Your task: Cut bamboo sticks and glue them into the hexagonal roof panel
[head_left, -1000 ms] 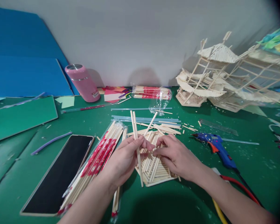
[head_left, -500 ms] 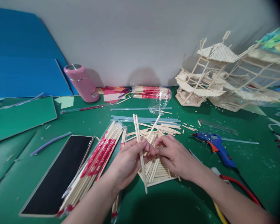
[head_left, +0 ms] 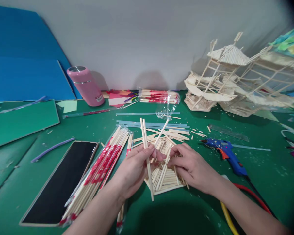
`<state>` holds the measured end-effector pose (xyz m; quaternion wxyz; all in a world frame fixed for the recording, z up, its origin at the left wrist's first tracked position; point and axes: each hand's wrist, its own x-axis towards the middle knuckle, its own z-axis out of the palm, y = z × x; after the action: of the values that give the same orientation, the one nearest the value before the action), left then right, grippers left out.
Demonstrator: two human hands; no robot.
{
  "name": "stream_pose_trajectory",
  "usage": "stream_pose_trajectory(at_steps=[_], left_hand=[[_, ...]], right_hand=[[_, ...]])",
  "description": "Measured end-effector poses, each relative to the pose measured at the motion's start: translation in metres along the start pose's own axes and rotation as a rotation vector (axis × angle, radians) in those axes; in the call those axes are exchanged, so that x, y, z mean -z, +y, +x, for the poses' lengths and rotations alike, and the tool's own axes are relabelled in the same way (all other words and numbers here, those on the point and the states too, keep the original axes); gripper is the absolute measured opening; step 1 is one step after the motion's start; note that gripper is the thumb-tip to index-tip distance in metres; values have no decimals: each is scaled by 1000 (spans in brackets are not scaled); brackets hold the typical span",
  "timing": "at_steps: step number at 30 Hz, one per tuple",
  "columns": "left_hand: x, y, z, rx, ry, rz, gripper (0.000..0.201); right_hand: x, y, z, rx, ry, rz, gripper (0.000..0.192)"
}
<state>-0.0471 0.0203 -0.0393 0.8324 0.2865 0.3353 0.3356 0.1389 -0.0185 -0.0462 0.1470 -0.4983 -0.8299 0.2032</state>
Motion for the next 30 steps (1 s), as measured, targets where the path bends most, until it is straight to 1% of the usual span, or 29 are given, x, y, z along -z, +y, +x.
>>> stream_pose_trajectory(at_steps=[12, 20, 23, 26, 28, 30], left_hand=[[-2, 2, -1, 2, 6, 3, 29], [0, 1, 0, 5, 3, 21, 28], [1, 1, 0, 1, 3, 16, 29], [0, 2, 1, 4, 6, 14, 30], [0, 3, 1, -6, -11, 4, 30], [0, 4, 1, -16, -26, -8, 30]], right_hand=[[2, 1, -2, -1, 27, -17, 25], [-1, -2, 2, 16, 6, -50, 27], [6, 1, 3, 4, 21, -48, 27], [18, 9, -1, -47, 59, -49, 26], [26, 15, -6, -91, 46, -46, 26], [30, 18, -12, -130, 5, -47, 27]])
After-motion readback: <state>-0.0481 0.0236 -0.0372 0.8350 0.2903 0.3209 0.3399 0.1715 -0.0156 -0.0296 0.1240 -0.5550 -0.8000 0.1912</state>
